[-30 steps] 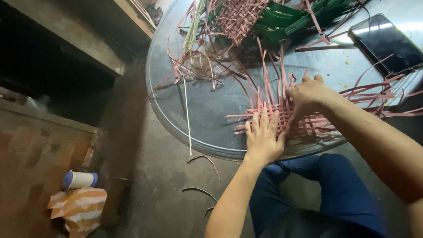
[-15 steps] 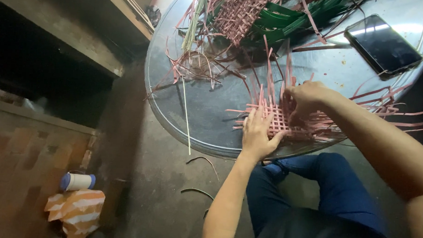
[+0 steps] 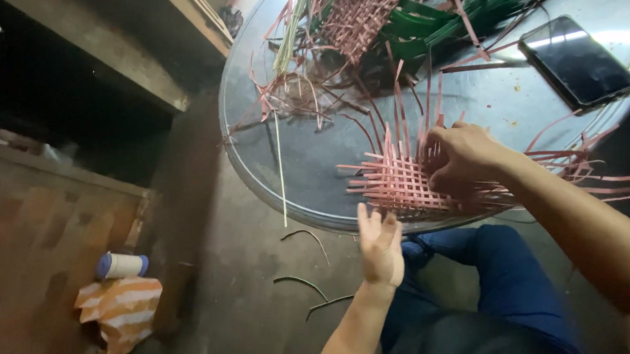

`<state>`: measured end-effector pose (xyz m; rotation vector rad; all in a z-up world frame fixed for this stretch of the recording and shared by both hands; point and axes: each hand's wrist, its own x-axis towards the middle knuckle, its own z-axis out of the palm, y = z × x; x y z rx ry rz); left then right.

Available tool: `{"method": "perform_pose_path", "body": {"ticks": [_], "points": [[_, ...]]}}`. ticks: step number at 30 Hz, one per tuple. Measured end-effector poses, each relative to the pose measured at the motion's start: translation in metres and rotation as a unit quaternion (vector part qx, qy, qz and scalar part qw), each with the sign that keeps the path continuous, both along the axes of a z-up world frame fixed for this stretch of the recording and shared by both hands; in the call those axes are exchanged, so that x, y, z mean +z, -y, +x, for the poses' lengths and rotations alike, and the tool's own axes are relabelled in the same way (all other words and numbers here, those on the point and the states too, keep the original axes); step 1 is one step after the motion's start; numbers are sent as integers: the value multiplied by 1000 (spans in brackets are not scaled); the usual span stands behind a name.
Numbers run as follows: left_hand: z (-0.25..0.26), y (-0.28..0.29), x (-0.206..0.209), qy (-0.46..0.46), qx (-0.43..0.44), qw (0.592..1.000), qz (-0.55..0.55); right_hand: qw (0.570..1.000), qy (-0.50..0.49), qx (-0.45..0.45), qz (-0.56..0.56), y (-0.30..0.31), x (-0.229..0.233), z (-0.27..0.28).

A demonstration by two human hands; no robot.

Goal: Weaving a basket base by interlacing pink and green plastic strips on a round metal table.

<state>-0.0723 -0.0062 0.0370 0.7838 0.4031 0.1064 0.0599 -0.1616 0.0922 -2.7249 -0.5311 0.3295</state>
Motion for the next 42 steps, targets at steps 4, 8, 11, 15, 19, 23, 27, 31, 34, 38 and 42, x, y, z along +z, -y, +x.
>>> {"method": "perform_pose_path", "body": {"ticks": [4,8,11,15,19,23,27,31,34,38,42], "points": [[10,2,5,14,-2,1000,12,998,-11,-3,54,1,8,-9],[17,0,-12,-26,8,998,60,994,50,19,93,8,-12,-10],[17,9,10,-8,47,998,28,987,103,49,112,11,-19,-12],[13,12,24,40,47,998,-2,978,159,65,121,11,-23,-13],[8,2,39,86,40,996,-9,975,181,80,100,11,-24,-22],[1,-10,46,204,26,961,187,956,256,102,104,3,-7,-50],[-5,-8,58,242,69,959,134,959,256,72,98,1,-6,-72],[-16,-9,63,204,45,964,163,932,321,81,145,6,-17,-87],[-20,-13,56,203,11,969,138,924,350,47,147,6,-18,-100],[-20,-10,63,219,28,941,255,933,324,-4,155,9,-16,-108],[-12,-12,67,188,-2,982,3,952,264,49,147,15,0,-112]]}}
